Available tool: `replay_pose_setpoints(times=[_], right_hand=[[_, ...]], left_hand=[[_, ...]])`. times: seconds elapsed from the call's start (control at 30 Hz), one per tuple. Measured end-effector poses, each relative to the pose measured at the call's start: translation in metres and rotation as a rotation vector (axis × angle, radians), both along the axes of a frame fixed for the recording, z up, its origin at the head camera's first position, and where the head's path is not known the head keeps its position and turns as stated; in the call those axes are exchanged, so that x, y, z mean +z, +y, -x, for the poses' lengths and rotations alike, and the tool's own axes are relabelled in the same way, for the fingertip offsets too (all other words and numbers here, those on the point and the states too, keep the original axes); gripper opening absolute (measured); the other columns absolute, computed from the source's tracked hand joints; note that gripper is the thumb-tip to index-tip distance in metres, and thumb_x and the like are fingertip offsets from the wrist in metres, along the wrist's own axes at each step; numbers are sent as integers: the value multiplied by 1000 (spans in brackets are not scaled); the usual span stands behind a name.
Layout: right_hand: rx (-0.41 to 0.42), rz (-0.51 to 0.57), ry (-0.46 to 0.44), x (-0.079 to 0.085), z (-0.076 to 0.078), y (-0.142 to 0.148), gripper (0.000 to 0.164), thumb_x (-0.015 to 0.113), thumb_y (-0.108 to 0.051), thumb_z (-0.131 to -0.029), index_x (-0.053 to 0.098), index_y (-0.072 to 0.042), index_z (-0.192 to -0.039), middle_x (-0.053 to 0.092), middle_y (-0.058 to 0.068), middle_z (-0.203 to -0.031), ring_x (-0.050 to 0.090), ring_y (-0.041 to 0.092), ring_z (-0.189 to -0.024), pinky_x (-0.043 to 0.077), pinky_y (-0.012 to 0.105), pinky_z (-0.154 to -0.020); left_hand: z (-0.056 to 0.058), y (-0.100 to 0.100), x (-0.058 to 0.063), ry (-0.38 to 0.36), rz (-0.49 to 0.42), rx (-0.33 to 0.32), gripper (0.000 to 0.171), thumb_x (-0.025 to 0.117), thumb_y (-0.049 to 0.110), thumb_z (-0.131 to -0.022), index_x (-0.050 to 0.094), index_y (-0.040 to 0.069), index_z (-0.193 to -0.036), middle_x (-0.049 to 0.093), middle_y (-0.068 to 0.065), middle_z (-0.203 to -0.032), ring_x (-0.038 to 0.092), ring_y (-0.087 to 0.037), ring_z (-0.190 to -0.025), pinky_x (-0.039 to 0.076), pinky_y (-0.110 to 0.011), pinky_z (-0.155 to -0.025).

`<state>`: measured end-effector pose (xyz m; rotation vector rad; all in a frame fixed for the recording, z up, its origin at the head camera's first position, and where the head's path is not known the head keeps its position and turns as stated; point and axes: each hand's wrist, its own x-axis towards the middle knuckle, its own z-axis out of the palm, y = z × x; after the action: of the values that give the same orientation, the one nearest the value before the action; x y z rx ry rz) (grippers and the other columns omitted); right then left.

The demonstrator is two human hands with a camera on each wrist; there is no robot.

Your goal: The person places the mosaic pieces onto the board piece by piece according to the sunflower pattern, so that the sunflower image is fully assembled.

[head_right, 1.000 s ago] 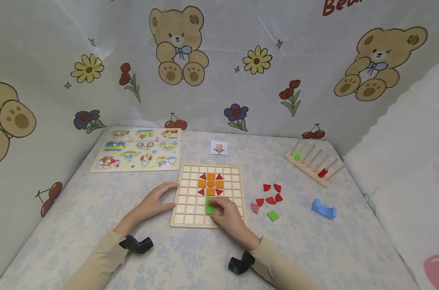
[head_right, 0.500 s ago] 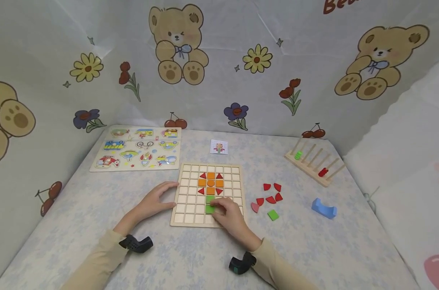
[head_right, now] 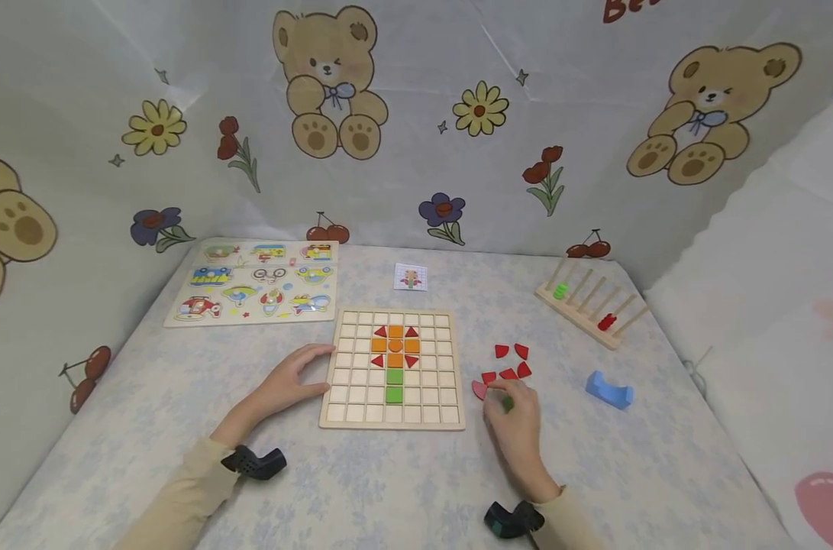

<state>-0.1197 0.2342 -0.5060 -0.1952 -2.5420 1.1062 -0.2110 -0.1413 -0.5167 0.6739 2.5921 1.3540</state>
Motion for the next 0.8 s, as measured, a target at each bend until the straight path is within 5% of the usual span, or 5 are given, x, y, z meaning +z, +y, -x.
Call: replay_pose_setpoints(times=[0.07, 0.17, 0.27, 0.37, 0.8], right_hand=[[-90, -6, -56, 1, -2, 11, 30, 70, 3, -77, 68, 0, -106, 63, 15, -106, 52, 26, -99, 40, 34, -84], [-145, 16, -125, 0, -5, 23, 32, 69, 1, -79, 65, 1, -111, 63, 18, -109, 55, 28, -102, 40, 17, -84], [-143, 21, -152, -1, -4, 27, 31, 70, -2, -81, 66, 0, -112, 66, 16, -107, 58, 24, -96, 38, 6, -75], [-100, 23, -157, 4, -2, 19, 30, 71, -4, -81, 66, -2, -111, 68, 14, -106, 57, 20, -93, 42, 13, -75], [581, 78, -93, 13, 11, -71, 27, 73, 4, -76, 69, -3, -101, 68, 8, -99, 61, 18, -87, 51, 19, -73]], left_hand=[[0, -1, 1, -3, -8, 0, 64, 75, 25, -82, 48, 15, -140, 48, -5, -143, 37, -28, -139, 30, -52, -115], [0, -2, 2, -1, -13, -2, 63, 75, 24, -82, 48, 14, -139, 48, -6, -143, 37, -28, -139, 30, -52, -115], [-1, -3, 2, 6, -16, -3, 63, 75, 24, -82, 49, 13, -139, 48, -7, -143, 38, -29, -139, 30, -52, -114], [-1, -2, 3, 4, -19, -3, 64, 75, 25, -82, 49, 13, -139, 48, -7, -142, 38, -29, -138, 31, -52, -114], [-1, 0, 3, -15, -21, -6, 64, 75, 25, -82, 48, 14, -140, 47, -6, -143, 37, -29, -139, 30, -52, -115]])
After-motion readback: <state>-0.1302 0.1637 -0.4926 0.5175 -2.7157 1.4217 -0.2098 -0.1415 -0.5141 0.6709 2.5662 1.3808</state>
